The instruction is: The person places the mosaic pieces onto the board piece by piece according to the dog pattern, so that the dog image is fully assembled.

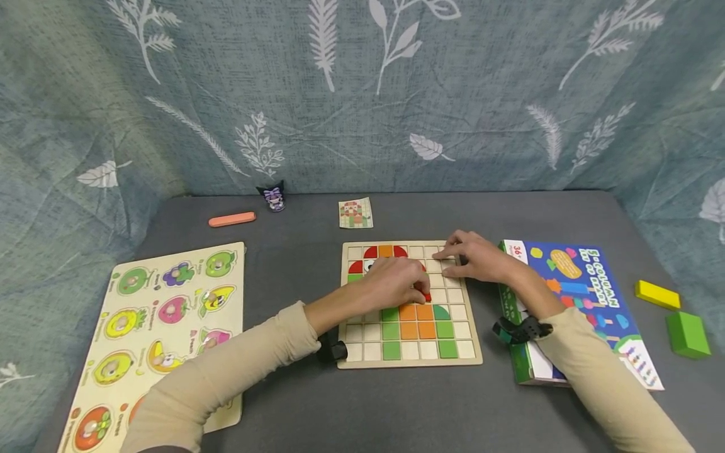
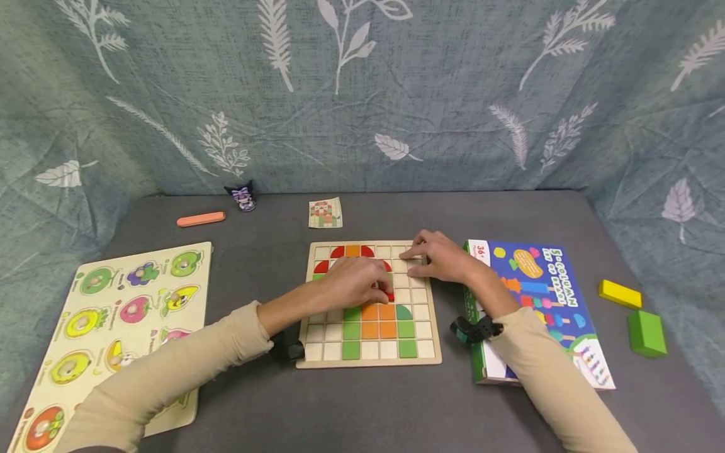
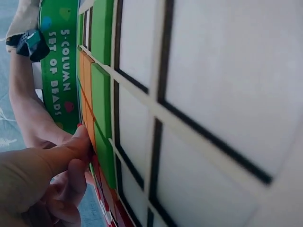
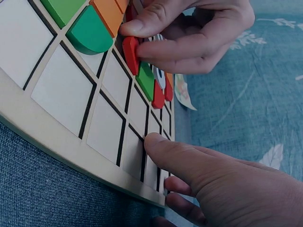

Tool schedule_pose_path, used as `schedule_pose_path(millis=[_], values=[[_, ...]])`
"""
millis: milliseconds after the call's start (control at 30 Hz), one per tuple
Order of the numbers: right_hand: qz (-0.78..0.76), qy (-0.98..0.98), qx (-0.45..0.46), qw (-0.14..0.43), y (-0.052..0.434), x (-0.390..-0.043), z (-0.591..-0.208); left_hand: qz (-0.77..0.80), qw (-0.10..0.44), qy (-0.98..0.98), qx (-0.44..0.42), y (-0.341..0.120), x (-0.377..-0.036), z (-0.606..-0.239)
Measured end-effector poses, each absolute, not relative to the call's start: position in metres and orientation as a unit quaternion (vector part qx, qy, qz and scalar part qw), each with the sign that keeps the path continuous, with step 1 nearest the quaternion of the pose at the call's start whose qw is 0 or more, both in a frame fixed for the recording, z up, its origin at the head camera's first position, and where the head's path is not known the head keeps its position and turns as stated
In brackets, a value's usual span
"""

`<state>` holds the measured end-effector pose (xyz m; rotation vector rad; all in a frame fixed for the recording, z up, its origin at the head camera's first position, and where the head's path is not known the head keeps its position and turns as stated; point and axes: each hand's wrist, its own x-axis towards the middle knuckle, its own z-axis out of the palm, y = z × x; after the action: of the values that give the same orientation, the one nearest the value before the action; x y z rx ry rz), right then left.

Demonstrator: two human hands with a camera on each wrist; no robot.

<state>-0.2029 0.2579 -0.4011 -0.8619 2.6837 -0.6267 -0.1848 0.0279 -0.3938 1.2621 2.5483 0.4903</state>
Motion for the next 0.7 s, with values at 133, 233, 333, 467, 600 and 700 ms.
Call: schedule_pose_path(millis=[133,233,333,467,600,700], values=[[-0.218,0.921,-0.298,0.123,0.258,-0.203,-0.403,0.151,0.124,0.873,0.447,0.025,-0.183,-0.392],[-0.223,0.92,-0.299,0.124,0.255,-0.203,-0.404,0.148,0.112,0.872,0.453,0.015,-0.179,-0.388],[-0.223,0.919,-0.299,0.128,0.253,-0.203,-0.404,0.168,0.092,0.879,0.436,-0.008,-0.172,-0.381],[-0.219,0.92,-0.297,0.131,0.252,-0.204,-0.403,0.2,0.075,0.903,0.372,-0.062,-0.159,-0.373],[-0.221,0.92,-0.294,0.133,0.254,-0.204,-0.401,0.227,0.082,0.925,0.294,-0.127,-0.142,-0.371],[-0.223,0.921,-0.291,0.133,0.257,-0.203,-0.401,0.247,0.088,0.933,0.248,-0.169,-0.129,-0.372]])
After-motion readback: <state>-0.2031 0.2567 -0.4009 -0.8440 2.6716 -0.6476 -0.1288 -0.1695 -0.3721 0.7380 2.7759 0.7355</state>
